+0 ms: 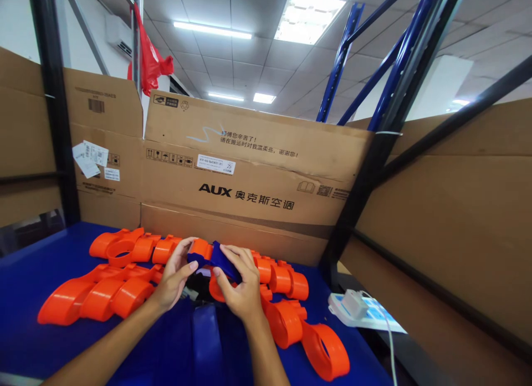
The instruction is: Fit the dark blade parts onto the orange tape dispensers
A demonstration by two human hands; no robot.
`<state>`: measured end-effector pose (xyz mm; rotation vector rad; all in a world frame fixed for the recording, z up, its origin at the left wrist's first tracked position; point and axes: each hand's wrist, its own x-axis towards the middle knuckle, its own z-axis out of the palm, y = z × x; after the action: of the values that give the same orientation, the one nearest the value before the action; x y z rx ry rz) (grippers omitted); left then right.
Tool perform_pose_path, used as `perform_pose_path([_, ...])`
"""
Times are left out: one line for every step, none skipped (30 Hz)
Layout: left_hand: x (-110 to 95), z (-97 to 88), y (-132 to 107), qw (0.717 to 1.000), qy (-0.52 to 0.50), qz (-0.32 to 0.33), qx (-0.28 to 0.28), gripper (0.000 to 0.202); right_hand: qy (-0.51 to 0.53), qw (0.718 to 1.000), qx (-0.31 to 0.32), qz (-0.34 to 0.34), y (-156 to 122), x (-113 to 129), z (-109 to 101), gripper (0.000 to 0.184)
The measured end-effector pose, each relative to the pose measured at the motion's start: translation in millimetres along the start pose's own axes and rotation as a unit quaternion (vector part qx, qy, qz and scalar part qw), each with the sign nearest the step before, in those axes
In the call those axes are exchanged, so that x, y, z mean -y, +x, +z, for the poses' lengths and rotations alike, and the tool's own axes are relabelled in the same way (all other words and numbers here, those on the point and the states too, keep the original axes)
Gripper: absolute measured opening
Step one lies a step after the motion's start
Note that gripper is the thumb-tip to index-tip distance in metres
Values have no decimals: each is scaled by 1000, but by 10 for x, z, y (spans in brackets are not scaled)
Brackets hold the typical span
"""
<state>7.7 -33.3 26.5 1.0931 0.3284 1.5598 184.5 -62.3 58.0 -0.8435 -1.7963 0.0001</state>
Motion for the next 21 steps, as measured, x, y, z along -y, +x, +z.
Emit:
perform_pose_path([-3,5,-2,1000,1,-2,6,55,-1,1000,0,0,1,1,0,39])
perform_pose_path([-7,9,-4,1000,3,-4,11,55,-2,1000,3,1,1,3,1,39])
perform_pose_path([-13,10,-6,1000,4,-8,18,56,-5,1000,7,2,2,6,2,39])
perform_pose_path([-20,7,-7,1000,5,-13,25,56,-7,1000,12,4,3,8,4,39])
perform_pose_path([-26,1,-8,999,5,-17,31,57,-9,1000,15,5,4,11,5,39])
perform_pose_path([-32,-9,-8,999,3,-21,38,57,-10,1000,18,6,5,12,5,40])
perform_pose_path([-36,-23,-7,999,-1,-24,43,58,-10,1000,20,6,5,11,4,41])
perform_pose_path([-36,-40,-6,998,-5,-26,48,60,-11,1000,23,6,6,8,1,44])
perform_pose_path([-32,-60,-5,998,-10,-26,52,62,-12,1000,25,7,5,1,-4,47])
perform_pose_path([-25,-80,-3,998,-15,-25,56,63,-12,999,28,9,4,-8,-11,51])
perform_pose_path([-15,-101,-1,998,-19,-23,61,65,-14,999,34,11,2,-21,-20,55])
perform_pose_path([-2,-121,2,997,-22,-19,67,67,-17,999,41,15,-3,-37,-31,60])
perform_pose_path([10,-138,5,997,-21,-14,73,68,-23,998,50,18,-8,-55,-44,63])
perform_pose_path([22,-152,8,997,-19,-9,79,70,-31,997,60,20,-15,-73,-56,66])
perform_pose_path([32,-164,13,996,-15,-5,86,71,-41,996,71,20,-23,-91,-69,67])
perform_pose_path([39,-174,18,996,-10,0,94,71,-50,995,80,18,-32,-107,-81,67])
perform_pose_path([44,-181,24,995,-3,4,101,70,-58,995,86,13,-39,-122,-90,68])
perform_pose_path([47,-186,31,994,5,9,108,69,-64,994,89,5,-46,-134,-96,68])
perform_pose_path([47,-191,39,993,16,13,114,68,-68,994,88,-4,-52,-143,-99,69])
perform_pose_path([46,-194,46,992,29,18,118,67,-73,994,83,-15,-56,-150,-98,69])
perform_pose_path([43,-196,54,991,41,22,122,67,-82,994,73,-25,-60,-154,-92,70])
